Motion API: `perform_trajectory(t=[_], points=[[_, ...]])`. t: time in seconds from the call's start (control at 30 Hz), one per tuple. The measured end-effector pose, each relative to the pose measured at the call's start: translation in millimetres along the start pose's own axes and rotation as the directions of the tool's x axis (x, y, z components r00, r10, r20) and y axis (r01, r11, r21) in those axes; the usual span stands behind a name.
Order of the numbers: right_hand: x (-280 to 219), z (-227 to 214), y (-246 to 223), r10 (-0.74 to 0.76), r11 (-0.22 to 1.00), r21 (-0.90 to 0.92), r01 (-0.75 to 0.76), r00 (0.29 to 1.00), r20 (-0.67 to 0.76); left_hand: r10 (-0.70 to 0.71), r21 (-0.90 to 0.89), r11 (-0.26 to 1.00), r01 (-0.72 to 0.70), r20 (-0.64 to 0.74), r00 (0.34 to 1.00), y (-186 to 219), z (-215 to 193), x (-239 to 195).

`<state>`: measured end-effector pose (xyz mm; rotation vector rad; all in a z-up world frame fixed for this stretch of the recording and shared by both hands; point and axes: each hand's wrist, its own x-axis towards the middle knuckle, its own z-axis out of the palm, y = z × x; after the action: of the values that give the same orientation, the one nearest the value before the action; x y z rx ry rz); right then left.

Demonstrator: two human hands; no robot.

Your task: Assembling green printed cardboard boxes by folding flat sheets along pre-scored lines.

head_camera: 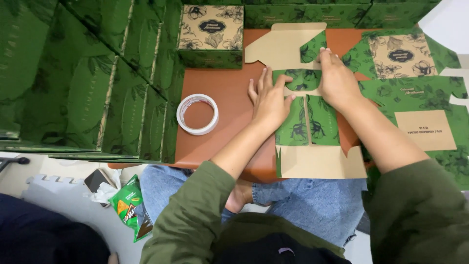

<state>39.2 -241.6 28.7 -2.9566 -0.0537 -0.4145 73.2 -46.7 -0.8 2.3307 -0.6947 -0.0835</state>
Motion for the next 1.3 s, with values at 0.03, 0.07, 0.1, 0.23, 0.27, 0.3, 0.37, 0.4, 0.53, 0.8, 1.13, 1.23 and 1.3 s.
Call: perform_trajectory(t=[0.03, 0.07, 0.1, 0.23, 0.27, 0.3, 0.37, 0.4, 0.53, 0.8, 1.13, 1.23, 1.3], points=[[0, 2, 0, -0.004, 1.0, 0.001, 0.004, 1.0, -0.003, -0.001, 0.002, 1.0, 0.001, -0.004, 1.0, 0, -2, -1], [-2, 5, 1, 0.018, 1.0, 0.024, -0.017, 1.0, -0.015, -0.005, -0.016, 1.0, 0.005, 0.0, 1.0, 1, -3, -1], [-3, 7, 3, 0.039, 0.998, 0.047, -0.038, 0.999, -0.027, -0.009, -0.033, 0.999, 0.01, 0.004, 1.0, 2, -3, -2], [-6, 7, -1, 0.052, 0.996, 0.07, -0.049, 0.998, -0.03, 0.004, -0.131, 0.991, -0.002, 0.02, 1.0, 6, -9, -1], [-6, 8, -1, 0.024, 0.999, 0.046, -0.019, 0.995, -0.098, 0.036, -0.083, 0.996, -0.037, -0.015, 0.999, 3, -6, 4], [-6, 8, -2, -0.006, 1.0, 0.02, 0.01, 0.986, -0.164, 0.069, -0.033, 0.997, -0.071, -0.049, 0.996, 0, -3, 8], [-4, 8, 2, -0.028, 1.0, -0.002, 0.028, 0.989, -0.147, 0.028, 0.037, 0.999, -0.031, 0.06, 0.998, -3, -9, 28], [-2, 8, 3, -0.053, 0.998, -0.024, 0.05, 0.99, -0.132, -0.02, 0.111, 0.994, 0.002, 0.161, 0.987, -5, -13, 38], [4, 9, 8, -0.094, 0.995, -0.036, 0.091, 0.991, -0.099, 0.027, 0.261, 0.956, -0.136, 0.38, 0.925, -20, -26, 73], [5, 10, 8, -0.083, 0.996, 0.019, 0.086, 0.987, -0.134, 0.107, 0.254, 0.933, -0.257, 0.485, 0.868, -27, -5, 125], [-1, -10, 5, -0.059, 0.996, 0.064, 0.063, 0.996, -0.063, 0.115, 0.312, 0.895, -0.318, 0.528, 0.842, -29, -6, 132], [-21, -65, -14, 0.013, 0.968, 0.251, -0.026, 0.999, 0.053, 0.101, 0.301, 0.895, -0.328, 0.58, 0.808, -32, -11, 134], [-48, -101, -23, 0.06, 0.861, 0.506, -0.053, 0.998, 0.004, 0.122, 0.267, 0.904, -0.334, 0.588, 0.8, -33, -15, 133]])
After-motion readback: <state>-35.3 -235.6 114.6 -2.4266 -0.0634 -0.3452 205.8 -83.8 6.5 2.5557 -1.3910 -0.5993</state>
